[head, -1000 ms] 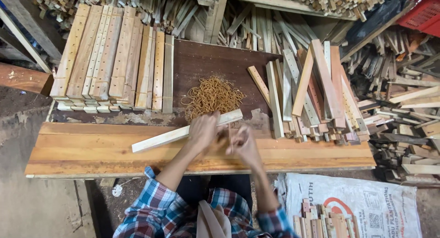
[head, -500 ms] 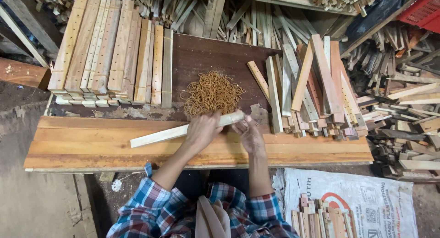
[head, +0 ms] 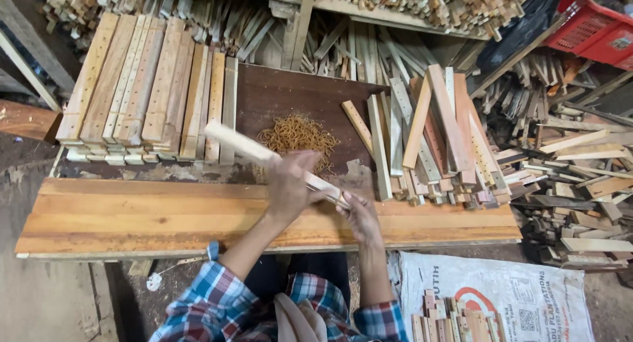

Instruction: Placing rubber bands onto individual wooden slats at a workbench

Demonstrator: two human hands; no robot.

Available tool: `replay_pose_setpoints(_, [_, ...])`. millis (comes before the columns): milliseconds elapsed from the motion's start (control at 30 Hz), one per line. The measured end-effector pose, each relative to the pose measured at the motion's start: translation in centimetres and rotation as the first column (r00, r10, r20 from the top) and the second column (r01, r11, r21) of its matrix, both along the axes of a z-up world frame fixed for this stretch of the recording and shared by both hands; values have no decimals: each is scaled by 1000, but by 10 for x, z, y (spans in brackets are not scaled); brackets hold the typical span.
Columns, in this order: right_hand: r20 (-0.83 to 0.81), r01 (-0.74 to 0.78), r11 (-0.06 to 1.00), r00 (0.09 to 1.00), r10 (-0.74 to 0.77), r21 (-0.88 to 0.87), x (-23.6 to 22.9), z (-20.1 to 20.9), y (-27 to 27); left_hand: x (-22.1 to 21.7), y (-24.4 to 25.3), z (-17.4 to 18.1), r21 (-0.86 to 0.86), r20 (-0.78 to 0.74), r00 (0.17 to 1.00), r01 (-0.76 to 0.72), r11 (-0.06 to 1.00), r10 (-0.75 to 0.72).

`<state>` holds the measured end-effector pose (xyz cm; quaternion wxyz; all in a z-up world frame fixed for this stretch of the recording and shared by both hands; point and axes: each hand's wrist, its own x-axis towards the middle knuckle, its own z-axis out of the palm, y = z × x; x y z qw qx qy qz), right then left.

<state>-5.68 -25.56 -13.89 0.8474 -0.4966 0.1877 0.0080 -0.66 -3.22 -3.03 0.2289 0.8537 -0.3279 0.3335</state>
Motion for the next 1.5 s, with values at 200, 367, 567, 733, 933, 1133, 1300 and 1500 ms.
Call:
replay_pose_setpoints(200, [-75, 139, 932, 990, -120, 335, -31, -13, 41, 1, -10, 44, -884, -462, 813, -387, 263, -356])
replay_pose_setpoints(367, [8, -63, 947, 998, 69, -316, -38, 83, 86, 25, -9, 21, -946, -323, 711, -254, 200, -625])
replay_pose_setpoints(567, [333, 153, 900, 943, -10, -407, 9, 165, 70, 14, 25, 62, -714, -567, 682, -127, 688, -463])
replay_pose_setpoints(733, [416, 280, 898, 901, -124, -339, 47, 146, 41, 22, 56, 19, -142, -591, 790, 97, 985, -163])
replay_pose_setpoints(933, [401, 316, 678, 916, -35, -664, 82, 171, 49, 17, 68, -23, 286, -656, 754, 205, 936, 35])
replay_pose_setpoints(1133, [141, -6, 306, 878, 456, -952, 196, 99, 77, 23, 61, -50, 302, -712, 698, 218, 928, 68])
replay_pose_setpoints(1300, [-83, -141, 46, 784, 615, -989, 254, 77, 126, 22, 69, -17, 258, -753, 657, 247, 934, 35])
replay_pose_setpoints(1500, [-230, -86, -238, 694, 682, -968, 272, 66, 122, 25, 66, -43, 220, -736, 676, 225, 949, 11])
